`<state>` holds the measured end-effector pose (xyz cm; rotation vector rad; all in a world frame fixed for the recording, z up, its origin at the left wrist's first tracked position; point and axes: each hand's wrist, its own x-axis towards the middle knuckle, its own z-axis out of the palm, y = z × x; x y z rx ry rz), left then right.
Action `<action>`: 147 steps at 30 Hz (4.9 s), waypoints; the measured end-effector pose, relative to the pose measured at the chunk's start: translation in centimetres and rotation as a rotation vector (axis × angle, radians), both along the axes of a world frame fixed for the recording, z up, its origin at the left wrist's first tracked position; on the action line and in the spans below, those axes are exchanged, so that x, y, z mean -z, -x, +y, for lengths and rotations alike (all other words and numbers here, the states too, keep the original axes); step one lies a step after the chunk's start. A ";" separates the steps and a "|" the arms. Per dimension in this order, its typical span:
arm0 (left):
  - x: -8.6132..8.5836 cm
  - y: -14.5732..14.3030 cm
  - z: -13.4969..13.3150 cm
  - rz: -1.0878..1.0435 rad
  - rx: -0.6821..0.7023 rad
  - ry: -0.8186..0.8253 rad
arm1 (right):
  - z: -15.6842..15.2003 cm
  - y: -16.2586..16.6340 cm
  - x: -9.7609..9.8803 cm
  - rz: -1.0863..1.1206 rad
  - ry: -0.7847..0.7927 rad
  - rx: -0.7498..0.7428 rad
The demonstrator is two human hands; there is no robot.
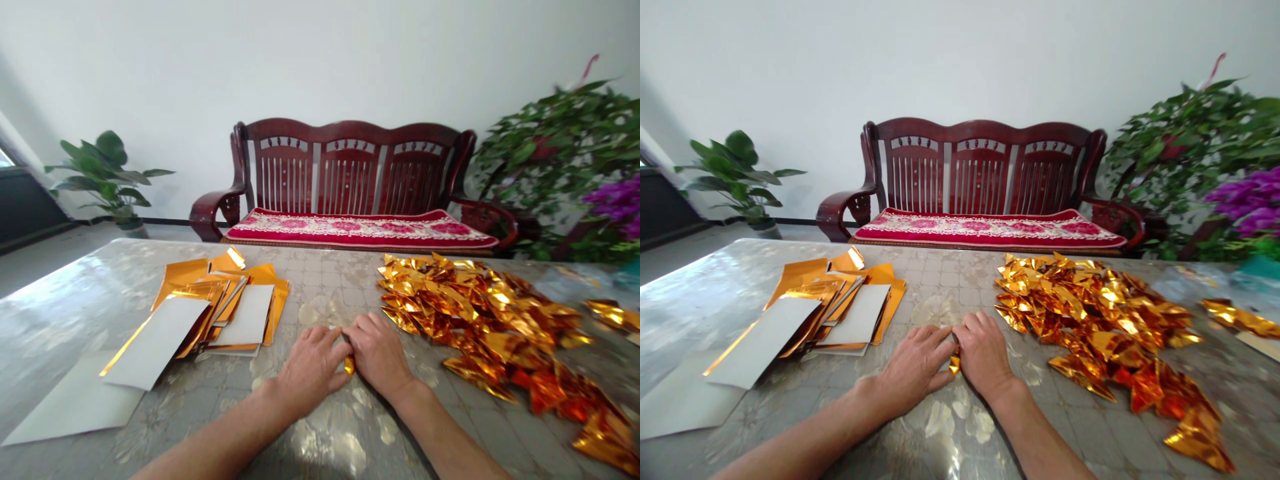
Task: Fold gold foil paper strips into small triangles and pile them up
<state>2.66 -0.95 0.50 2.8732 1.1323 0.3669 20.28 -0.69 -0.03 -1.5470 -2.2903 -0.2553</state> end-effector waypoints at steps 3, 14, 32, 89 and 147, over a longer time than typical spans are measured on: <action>0.0 0.0 0.0 -0.004 0.001 -0.001 | 0.0 0.1 0.1 -0.018 -0.012 -0.001; 0.0 0.0 0.0 0.009 -0.008 -0.015 | 0.0 0.0 0.1 -0.031 -0.015 -0.021; 0.0 -0.1 0.0 0.004 -0.015 -0.003 | -0.6 -0.7 -0.8 -0.039 0.109 -0.069; 0.9 0.4 0.3 0.009 -0.033 -0.023 | 2.1 -4.3 0.4 0.402 0.395 -0.123; -0.7 -0.7 -0.7 -0.016 -0.010 0.011 | 2.4 -2.5 0.2 0.307 0.333 0.065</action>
